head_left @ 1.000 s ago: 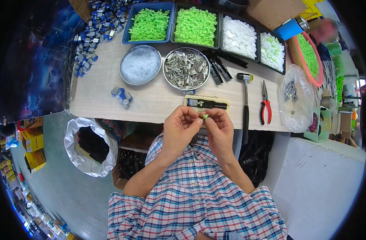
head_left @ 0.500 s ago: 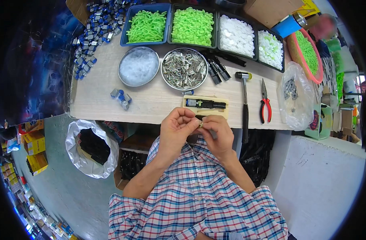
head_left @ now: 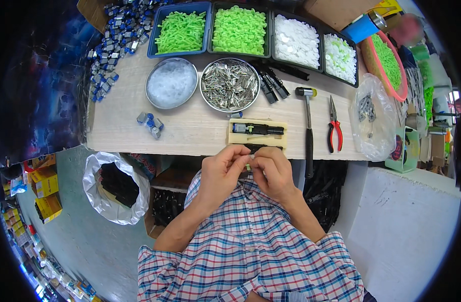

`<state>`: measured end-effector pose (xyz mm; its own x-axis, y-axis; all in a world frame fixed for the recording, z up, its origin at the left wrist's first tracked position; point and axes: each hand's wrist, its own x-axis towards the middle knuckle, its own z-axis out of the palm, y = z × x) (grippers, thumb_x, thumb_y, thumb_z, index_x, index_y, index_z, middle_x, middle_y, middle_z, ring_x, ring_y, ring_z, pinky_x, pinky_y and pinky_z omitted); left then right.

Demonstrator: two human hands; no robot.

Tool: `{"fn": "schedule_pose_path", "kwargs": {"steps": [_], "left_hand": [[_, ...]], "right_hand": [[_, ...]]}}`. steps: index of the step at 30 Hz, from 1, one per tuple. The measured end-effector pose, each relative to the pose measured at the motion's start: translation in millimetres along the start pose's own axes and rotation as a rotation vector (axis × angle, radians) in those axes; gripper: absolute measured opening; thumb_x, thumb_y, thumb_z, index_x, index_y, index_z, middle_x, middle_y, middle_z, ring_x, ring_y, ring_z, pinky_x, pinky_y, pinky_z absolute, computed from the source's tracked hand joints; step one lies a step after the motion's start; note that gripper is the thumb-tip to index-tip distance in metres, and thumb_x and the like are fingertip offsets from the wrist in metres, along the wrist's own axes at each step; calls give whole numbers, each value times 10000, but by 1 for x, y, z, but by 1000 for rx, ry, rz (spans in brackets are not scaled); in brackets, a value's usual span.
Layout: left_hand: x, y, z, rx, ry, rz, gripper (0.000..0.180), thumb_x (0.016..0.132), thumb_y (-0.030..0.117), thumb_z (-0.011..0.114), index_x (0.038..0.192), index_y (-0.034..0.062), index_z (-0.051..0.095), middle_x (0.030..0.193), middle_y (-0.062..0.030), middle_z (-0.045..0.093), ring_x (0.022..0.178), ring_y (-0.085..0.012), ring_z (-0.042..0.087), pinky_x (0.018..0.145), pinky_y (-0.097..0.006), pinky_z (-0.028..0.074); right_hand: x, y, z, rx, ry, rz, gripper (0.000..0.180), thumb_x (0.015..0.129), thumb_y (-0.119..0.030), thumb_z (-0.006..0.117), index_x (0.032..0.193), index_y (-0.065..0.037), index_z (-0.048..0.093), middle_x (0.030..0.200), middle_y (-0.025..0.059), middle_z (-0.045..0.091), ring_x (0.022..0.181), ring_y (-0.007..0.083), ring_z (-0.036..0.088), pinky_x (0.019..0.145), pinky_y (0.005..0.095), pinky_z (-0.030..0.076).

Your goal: Assembling small electronic components using a hammer and pliers at a workbench.

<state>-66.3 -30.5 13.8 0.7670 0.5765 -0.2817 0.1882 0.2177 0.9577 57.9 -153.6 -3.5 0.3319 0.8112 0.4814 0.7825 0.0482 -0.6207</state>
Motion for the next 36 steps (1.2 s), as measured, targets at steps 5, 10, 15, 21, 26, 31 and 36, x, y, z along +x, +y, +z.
{"fn": "schedule_pose_path", "kwargs": {"steps": [5,10,15,21,26,31,36], "left_hand": [[0,-6,-5,465,173,408,169,916,-34,679,1084,-24,689,906,-111,706,797,-162,697,688,-271,569],[-2,-25,-6,690,144,657,174,813,-56,705,980,-8,704,950,-140,703,865,-300,693,705,-342,557],[13,-36,-7,794,60,962,155,783,15,696,937,8,700,1020,-109,723,1035,-313,671,870,-444,540],[19,-50,-10,901,19,1046,127,801,76,682,919,33,698,1088,-96,731,1106,-311,657,976,-481,500],[20,-81,-21,1073,-56,1079,94,866,176,631,939,144,680,1283,-21,661,1307,-263,538,1122,-537,384],[21,-102,-22,1099,-65,1118,112,845,139,687,947,107,721,1386,-31,595,1364,-300,467,1192,-585,261],[19,-107,-24,1129,-30,1136,80,879,184,642,916,138,696,1398,-11,608,1379,-259,486,1220,-593,213]], "right_hand": [[-2,12,1,-211,44,30,312,665,52,742,940,-32,620,976,113,628,953,322,612,821,420,500],[2,22,8,-288,7,28,290,685,6,741,948,-45,630,998,98,628,994,311,606,864,429,468],[4,25,9,-250,-32,38,283,695,5,740,952,-39,631,1004,102,623,1009,314,599,857,433,476],[3,27,9,-238,-46,41,274,696,-2,741,946,-31,633,1010,105,620,1014,316,594,858,426,488],[9,22,1,-202,-105,61,268,726,22,748,967,-25,640,1006,114,627,998,328,595,859,418,497],[21,18,-7,-187,-201,56,273,723,35,739,968,-20,630,1001,118,610,979,329,593,852,417,499],[9,24,2,-134,-155,82,271,730,46,713,973,5,601,1011,152,588,995,356,577,870,431,503]]}}
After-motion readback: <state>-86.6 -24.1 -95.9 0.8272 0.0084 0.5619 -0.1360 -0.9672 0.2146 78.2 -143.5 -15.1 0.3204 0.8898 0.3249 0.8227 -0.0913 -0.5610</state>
